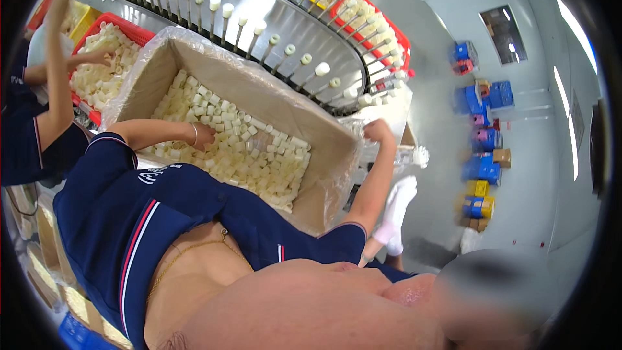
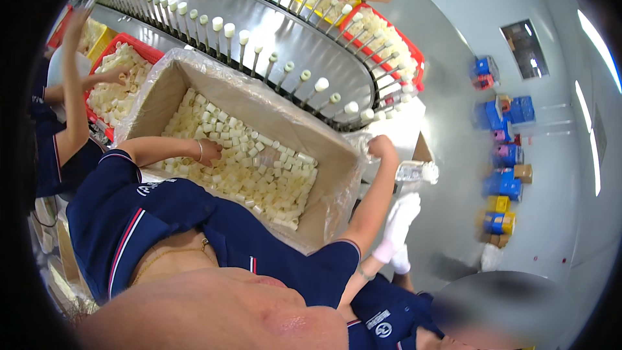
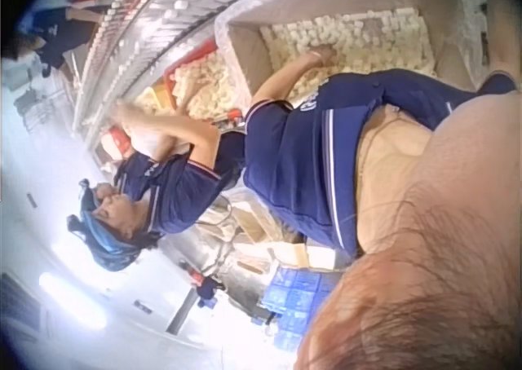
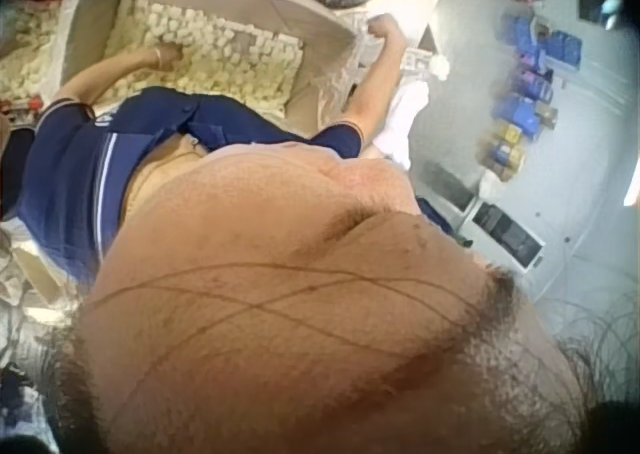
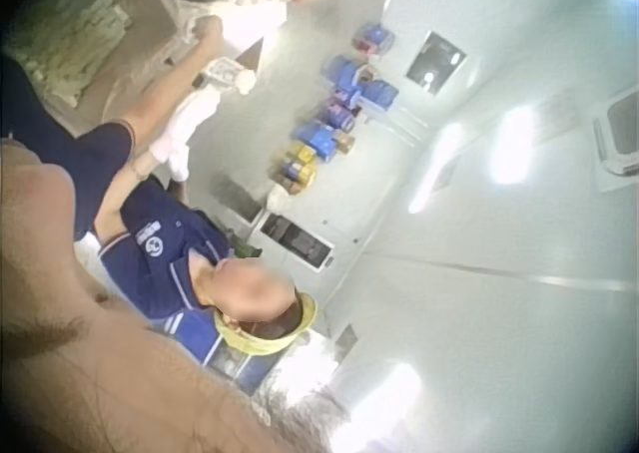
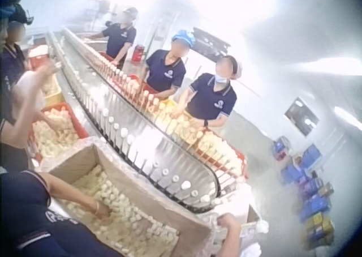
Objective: Picking small white plastic components from a large bin and placing them onto a rotating manufacturing belt for processing.
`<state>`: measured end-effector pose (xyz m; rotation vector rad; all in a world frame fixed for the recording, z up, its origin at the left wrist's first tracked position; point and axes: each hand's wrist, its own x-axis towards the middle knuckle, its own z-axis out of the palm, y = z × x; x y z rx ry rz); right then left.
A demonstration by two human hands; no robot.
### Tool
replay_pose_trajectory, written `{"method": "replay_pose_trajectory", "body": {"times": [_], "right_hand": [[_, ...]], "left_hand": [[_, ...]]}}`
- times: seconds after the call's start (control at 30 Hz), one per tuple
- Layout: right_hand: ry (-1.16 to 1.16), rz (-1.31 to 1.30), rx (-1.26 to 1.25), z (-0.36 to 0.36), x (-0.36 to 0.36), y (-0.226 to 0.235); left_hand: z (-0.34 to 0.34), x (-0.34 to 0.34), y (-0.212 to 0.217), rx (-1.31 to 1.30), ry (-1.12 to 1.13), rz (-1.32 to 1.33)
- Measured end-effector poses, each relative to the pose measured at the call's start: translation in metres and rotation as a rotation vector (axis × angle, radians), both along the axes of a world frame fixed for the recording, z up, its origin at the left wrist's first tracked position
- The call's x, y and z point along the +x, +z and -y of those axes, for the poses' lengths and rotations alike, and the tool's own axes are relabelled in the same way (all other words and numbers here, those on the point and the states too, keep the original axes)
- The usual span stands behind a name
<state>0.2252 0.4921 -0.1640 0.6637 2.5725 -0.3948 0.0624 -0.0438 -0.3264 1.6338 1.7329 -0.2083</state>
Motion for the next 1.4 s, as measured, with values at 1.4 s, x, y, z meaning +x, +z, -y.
{"method": "replay_pose_trajectory", "body": {"times": [1.4], "right_hand": [[-0.523, -1.099, -1.399, 0.191, 0.002, 0.063]], "left_hand": [[-0.007, 0.039, 0.202, 0.721, 0.438, 0.646]]}}
